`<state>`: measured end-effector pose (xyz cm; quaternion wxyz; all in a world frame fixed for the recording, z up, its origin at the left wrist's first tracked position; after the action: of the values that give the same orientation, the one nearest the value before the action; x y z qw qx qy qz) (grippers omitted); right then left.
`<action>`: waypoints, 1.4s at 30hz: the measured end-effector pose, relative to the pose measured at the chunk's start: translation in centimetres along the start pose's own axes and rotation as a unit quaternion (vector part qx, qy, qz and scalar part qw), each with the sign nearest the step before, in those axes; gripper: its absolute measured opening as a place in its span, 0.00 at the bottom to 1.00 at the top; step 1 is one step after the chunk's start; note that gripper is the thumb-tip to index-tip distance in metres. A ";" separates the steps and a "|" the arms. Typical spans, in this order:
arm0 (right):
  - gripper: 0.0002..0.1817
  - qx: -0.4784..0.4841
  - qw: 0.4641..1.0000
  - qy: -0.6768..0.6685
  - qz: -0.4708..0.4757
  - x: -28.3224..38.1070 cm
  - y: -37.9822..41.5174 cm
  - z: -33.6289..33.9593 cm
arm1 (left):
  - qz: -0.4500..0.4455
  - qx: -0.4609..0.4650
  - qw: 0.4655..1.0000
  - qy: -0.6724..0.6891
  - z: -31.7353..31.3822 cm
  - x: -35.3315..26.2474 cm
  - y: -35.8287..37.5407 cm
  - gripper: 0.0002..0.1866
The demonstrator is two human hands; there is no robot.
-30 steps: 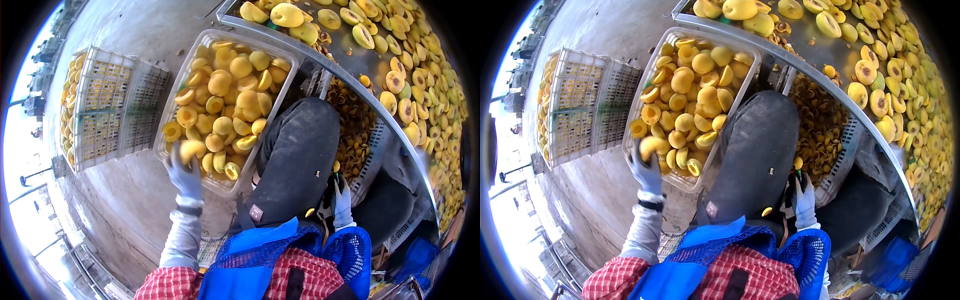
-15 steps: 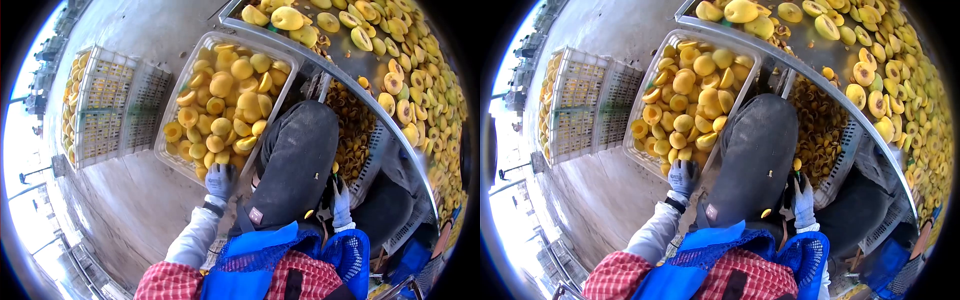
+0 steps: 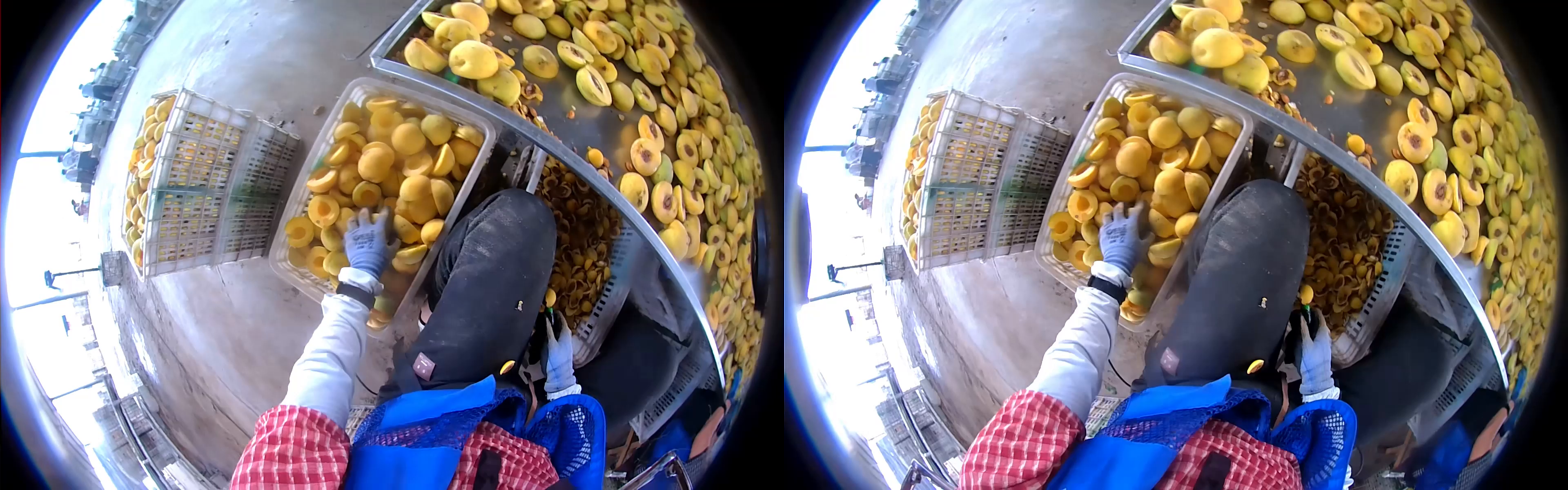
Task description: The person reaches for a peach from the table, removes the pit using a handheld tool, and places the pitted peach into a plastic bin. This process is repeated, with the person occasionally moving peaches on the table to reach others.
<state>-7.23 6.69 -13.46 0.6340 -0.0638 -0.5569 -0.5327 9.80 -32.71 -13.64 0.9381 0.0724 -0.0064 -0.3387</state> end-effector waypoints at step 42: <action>0.24 -0.013 1.000 0.025 0.001 -1.8 -0.8 -0.5 | 0.127 -0.146 0.969 0.156 -0.2 12.3 15.4 0.10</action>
<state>-7.19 7.14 -15.44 0.6475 -0.0592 -0.5337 -0.5408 29.06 -28.84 -12.13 0.9632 -0.0147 0.1806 -0.1984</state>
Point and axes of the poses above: each hand's wrist, its own y-axis away from the middle knuckle, its own z-axis out of the back of the hand, x = y × z, the point moved 10 cm from there along -y, towards the middle knuckle
